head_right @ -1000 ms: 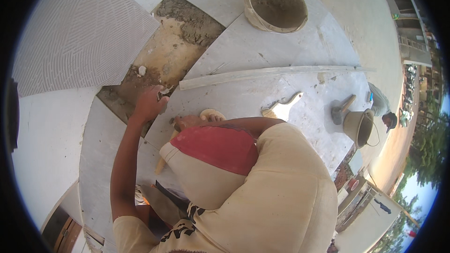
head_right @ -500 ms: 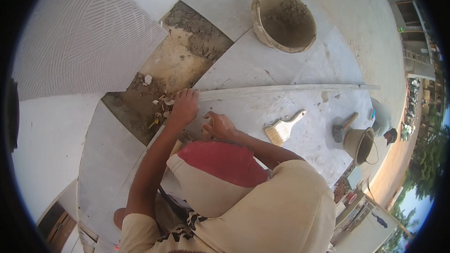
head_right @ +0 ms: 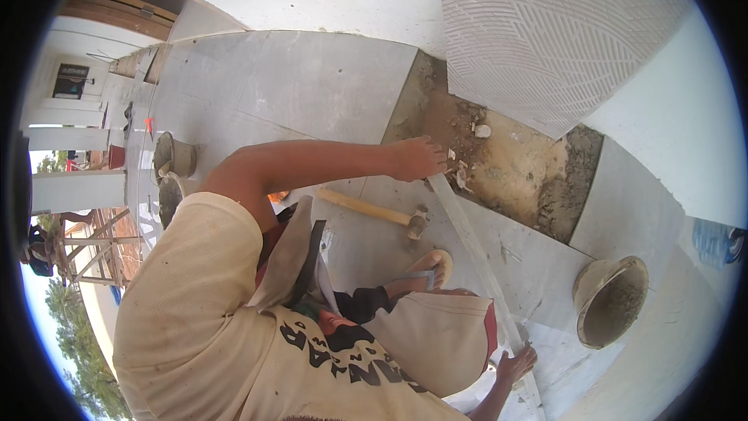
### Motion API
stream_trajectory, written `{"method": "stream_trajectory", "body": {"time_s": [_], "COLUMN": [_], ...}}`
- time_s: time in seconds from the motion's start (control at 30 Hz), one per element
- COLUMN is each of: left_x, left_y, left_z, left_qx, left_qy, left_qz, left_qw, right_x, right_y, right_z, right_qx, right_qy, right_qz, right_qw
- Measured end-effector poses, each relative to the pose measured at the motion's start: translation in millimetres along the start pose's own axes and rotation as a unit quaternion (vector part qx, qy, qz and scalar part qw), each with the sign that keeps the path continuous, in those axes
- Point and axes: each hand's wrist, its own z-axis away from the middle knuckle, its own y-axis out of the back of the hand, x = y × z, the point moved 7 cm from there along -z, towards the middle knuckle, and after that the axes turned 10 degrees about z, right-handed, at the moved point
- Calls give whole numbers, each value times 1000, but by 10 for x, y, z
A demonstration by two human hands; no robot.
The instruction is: The person spreads cement on the floor using a trowel and places a large ceramic tile onto the prepared surface. They then use a rubber mallet to tap the tile into place and a cloth to wipe excess cement from the tile surface.
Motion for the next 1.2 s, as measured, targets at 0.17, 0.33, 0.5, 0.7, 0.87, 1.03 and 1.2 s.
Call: {"method": "stream_trajectory", "body": {"time_s": [0.17, 0.33, 0.5, 0.7, 0.87, 1.03, 1.2], "left_x": [-804, -1034, -331, 51, -396, -1199, -1837], "left_y": [186, 364, 738, 693, 856, 905, 936], "left_z": [695, 1404, 1207, 1418, 2014, 3217, 4488], "left_qx": [-122, -119, -20, -29, -36, 2, 71], "left_qy": [150, 223, 104, 93, 144, 243, 354], "left_qz": [-9, -124, -52, 50, 110, 53, 51], "left_qw": [981, 960, 993, 994, 983, 969, 931], "right_x": [-249, -1263, -2303, -3665, -4134, -3735, -3320], "right_y": [-74, 477, 1418, 2308, 2173, 2097, 1836], "right_z": [-256, -375, -186, 210, 63, 2, -204], "right_qx": [-70, -64, -78, -71, -59, -110, -54], "right_qy": [153, 360, 415, 470, 508, 489, 451], "right_qz": [-13, -191, -162, -127, -129, -55, -78], "right_qw": [986, 911, 892, 870, 850, 864, 887]}}
